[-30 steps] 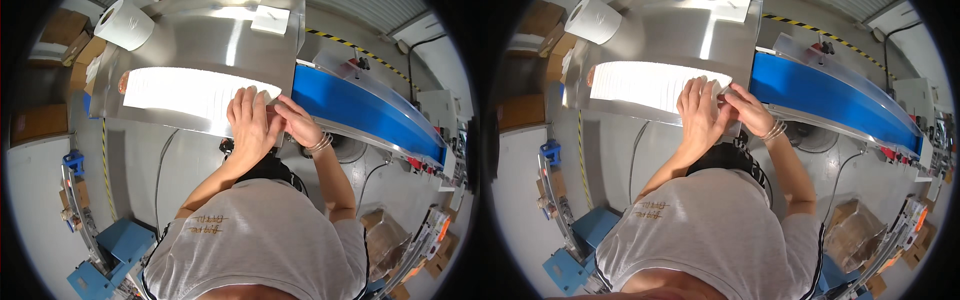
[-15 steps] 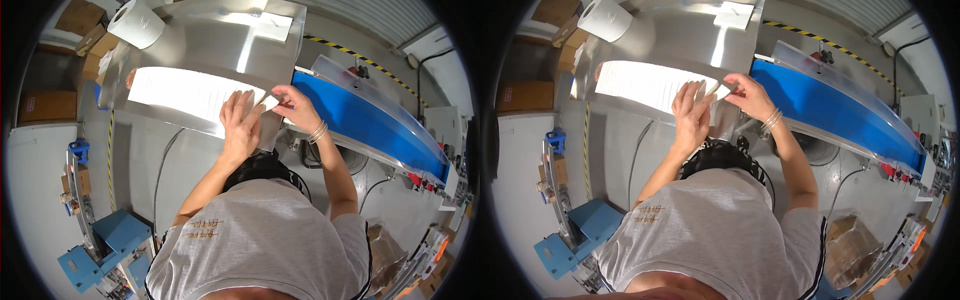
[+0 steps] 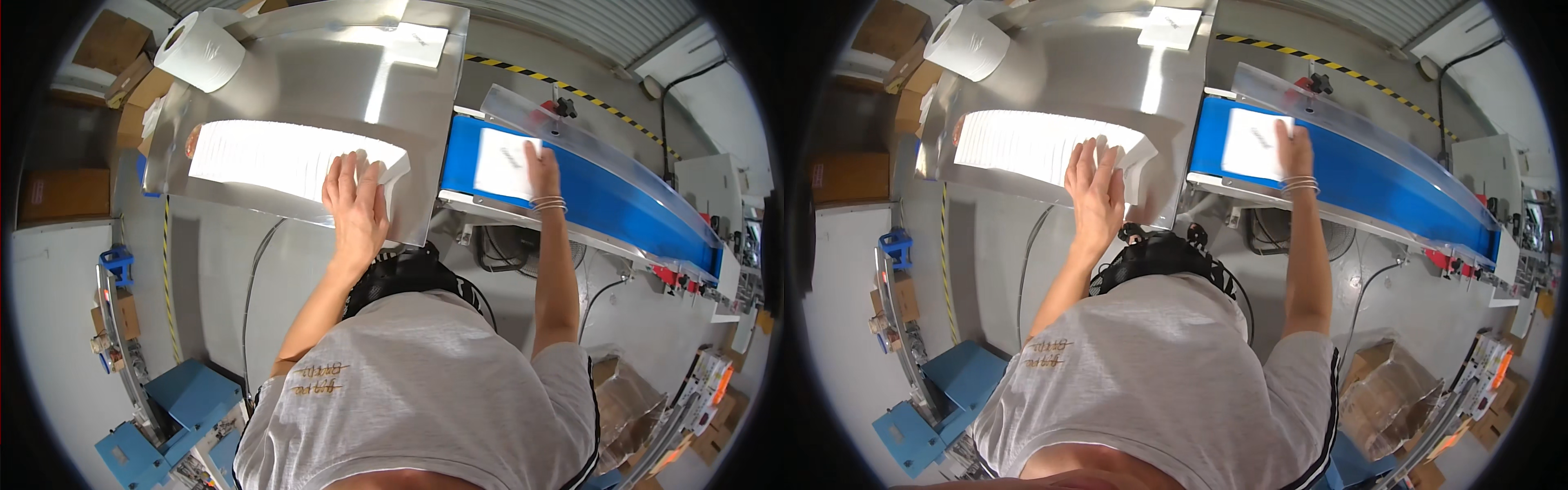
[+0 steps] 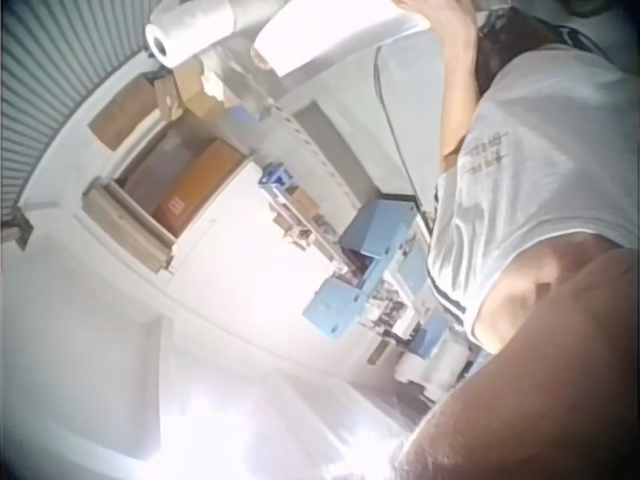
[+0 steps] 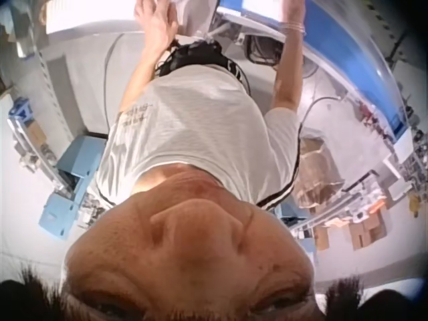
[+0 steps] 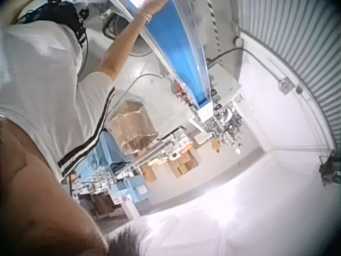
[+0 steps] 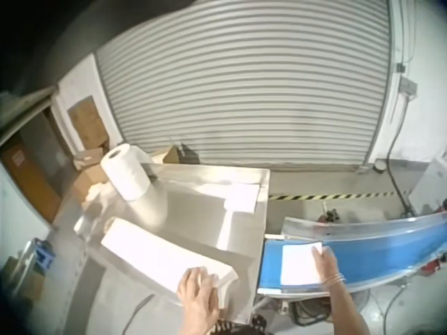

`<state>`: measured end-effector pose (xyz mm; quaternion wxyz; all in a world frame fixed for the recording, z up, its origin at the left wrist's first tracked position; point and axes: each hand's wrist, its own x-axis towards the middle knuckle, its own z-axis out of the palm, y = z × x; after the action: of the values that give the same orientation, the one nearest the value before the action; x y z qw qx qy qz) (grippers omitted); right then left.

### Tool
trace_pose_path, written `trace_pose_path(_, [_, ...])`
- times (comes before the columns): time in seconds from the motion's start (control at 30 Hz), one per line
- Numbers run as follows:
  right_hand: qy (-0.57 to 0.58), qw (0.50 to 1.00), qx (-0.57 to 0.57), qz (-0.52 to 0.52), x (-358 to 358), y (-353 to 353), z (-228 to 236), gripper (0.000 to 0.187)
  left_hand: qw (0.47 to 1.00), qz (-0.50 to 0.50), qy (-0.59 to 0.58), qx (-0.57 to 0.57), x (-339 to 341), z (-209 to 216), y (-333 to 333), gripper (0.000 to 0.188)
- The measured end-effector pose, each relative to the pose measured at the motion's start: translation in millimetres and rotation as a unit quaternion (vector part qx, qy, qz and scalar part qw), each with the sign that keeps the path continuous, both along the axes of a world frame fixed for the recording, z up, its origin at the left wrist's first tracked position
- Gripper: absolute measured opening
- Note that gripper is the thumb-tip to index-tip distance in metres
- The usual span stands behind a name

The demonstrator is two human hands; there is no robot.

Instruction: Manually sorting and placing stacks of paper napkins onto a conveyor belt for packaging.

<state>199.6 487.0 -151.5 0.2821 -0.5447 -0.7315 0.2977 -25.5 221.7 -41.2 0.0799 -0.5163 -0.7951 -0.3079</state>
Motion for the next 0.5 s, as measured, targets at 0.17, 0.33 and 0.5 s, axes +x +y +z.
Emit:
trace_pose_path(0.17, [-0.321, 0.887, 0.269, -0.193, 19, -22, 37, 0.060, 1.000, -0.012, 0.023, 0.008, -1, -4, -2, 0.033])
trace_pose_path(0.33, [0.047, 0.949, 0.012, 0.311, -61, -76, 91, 0.045, 0.999, -0.033, -0.009, 0.003, -2, -1, -4, 0.029])
trace_pose_path(0.5, [0.132, 0.887, -0.048, 0.441, -103, -90, 72, 0.040, 0.998, -0.047, -0.034, 0.007, -7, 5, -2, 0.030])
